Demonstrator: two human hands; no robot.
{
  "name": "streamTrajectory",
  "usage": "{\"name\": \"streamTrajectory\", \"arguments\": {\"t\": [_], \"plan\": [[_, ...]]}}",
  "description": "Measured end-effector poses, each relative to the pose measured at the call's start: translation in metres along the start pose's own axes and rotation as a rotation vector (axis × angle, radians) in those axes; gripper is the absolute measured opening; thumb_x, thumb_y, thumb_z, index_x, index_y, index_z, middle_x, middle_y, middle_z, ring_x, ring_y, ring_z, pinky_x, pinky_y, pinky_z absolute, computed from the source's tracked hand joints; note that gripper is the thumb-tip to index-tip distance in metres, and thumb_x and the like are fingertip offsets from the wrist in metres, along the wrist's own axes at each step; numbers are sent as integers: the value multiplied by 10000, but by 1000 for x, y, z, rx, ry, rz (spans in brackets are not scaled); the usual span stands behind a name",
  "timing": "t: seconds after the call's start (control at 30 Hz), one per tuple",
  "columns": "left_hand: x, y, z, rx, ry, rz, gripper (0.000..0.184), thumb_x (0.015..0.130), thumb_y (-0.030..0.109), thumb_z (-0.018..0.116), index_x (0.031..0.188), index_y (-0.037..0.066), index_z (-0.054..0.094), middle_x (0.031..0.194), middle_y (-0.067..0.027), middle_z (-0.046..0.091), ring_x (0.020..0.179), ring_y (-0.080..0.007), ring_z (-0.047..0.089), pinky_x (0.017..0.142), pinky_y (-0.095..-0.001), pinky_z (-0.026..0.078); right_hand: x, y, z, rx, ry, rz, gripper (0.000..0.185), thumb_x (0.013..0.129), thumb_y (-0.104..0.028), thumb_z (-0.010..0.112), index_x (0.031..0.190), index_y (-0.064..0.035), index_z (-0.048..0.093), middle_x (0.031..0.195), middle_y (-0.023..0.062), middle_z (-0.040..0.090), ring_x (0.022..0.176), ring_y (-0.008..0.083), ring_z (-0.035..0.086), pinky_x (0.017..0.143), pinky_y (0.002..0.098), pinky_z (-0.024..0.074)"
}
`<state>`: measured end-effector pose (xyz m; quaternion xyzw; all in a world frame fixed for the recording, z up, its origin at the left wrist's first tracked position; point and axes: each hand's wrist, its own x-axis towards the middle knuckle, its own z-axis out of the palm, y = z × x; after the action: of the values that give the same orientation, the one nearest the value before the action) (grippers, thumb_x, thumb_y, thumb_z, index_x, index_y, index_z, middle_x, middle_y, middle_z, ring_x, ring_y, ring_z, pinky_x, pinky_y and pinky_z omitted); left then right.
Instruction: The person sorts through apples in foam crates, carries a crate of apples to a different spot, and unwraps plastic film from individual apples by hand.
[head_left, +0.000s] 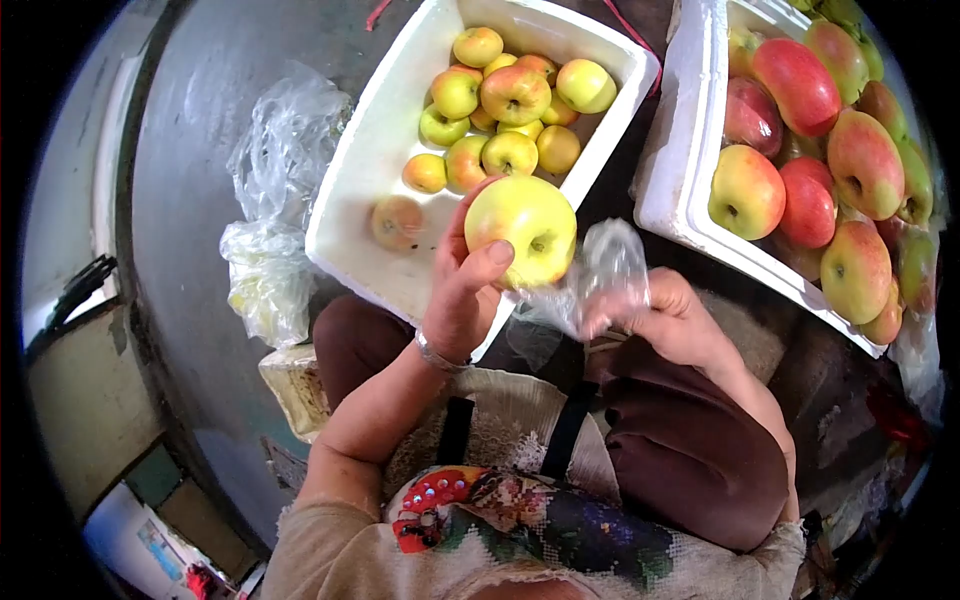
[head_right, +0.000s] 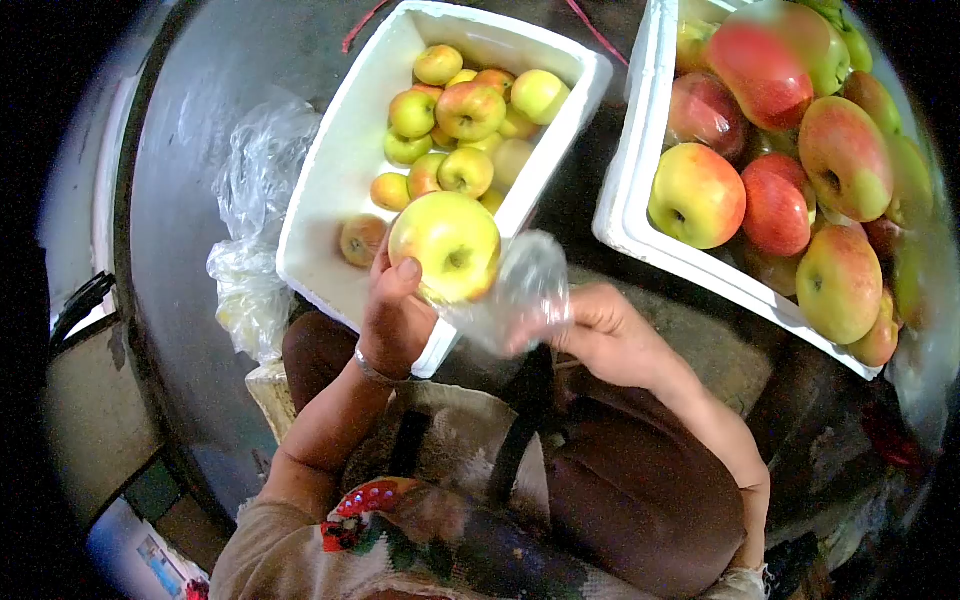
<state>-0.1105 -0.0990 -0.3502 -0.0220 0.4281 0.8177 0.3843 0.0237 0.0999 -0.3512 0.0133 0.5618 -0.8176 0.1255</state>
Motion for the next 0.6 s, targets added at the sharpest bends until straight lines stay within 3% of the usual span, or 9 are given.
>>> {"name": "streamTrajectory", "arguments": {"t": [0.07, 0.13, 0.27, 0.33, 0.37, 0.43, 0.5, 0.57, 0.6], "plan": [[0, -3, 3, -57, 13, -44, 736, 809, 154, 714, 1448, 38, 367, 1306, -140, 555, 1222, -273, 565, 1032, -439, 477, 2, -2, -1, 33, -122, 27, 178, 924, 22, 565, 1003, -12, 721, 968, 79, 738, 956, 164, 676, 894, 310, 508], [1, -7, 5, 37, 58, -96, 689, 857, 383, 630, 1374, -28, 431, 1264, -181, 594, 1164, -298, 604, 1013, -471, 484, 4, 0, -6, -1, -156, 33, 193, 918, 33, 551, 1002, -12, 719, 961, 83, 736, 948, 170, 675, 886, 312, 507], [-3, -8, 8, 14, -14, -181, 710, 889, 484, 581, 1370, -18, 436, 1250, -191, 603, 1117, -303, 629, 993, -473, 500, 6, -2, -10, -25, -333, 73, 204, 908, 37, 534, 997, -13, 711, 962, 96, 729, 931, 173, 669, 864, 323, 509], [-5, -6, 12, 76, 33, -221, 761, 899, 619, 483, 1359, 14, 454, 1227, -205, 611, 1035, -300, 656, 882, -427, 548, 6, 1, -10, 11, -461, 68, 168, 926, 1, 555, 1001, -13, 705, 956, 90, 725, 907, 169, 663, 847, 316, 509], [2, -1, -9, -254, -200, -374, 803, 892, 707, 402, 1352, 52, 468, 1208, -208, 621, 959, -289, 664, 762, -353, 545, 4, 7, -9, 33, -535, 66, 153, 936, -21, 566, 1007, -14, 701, 953, 83, 723, 896, 164, 658, 837, 308, 509], [5, 13, -2, -301, -45, -326, 820, 882, 739, 370, 1349, 72, 474, 1224, -227, 608, 872, -273, 650, 685, -280, 503, -1, 23, -7, 149, -771, 195, 185, 972, -107, 584, 1097, -2, 671, 992, 78, 720, 942, 146, 651, 833, 282, 514], [13, 22, -9, -218, -21, -250, 801, 883, 720, 408, 1361, 80, 458, 1245, -270, 579, 800, -261, 625, 636, -277, 503, 3, 14, 2, -92, -700, 403, 311, 969, -190, 609, 1223, -9, 611, 1089, 128, 699, 997, 223, 660, 880, 339, 521], [16, 30, -13, -272, 4, -265, 776, 897, 699, 417, 1362, 78, 447, 1225, -317, 567, 741, -264, 620, 559, -287, 494, -5, 24, 7, -848, -407, 352, 472, 979, -276, 607, 1340, 10, 508, 1119, 192, 666, 1046, 325, 643, 903, 372, 497], [16, 29, -13, -271, 1, -266, 776, 897, 699, 417, 1362, 78, 447, 1225, -317, 567, 741, -264, 620, 559, -287, 494, -6, 27, 8, -1065, -283, 241, 522, 989, -349, 580, 1364, 4, 487, 1185, 217, 630, 1096, 364, 608, 916, 385, 482]]}}
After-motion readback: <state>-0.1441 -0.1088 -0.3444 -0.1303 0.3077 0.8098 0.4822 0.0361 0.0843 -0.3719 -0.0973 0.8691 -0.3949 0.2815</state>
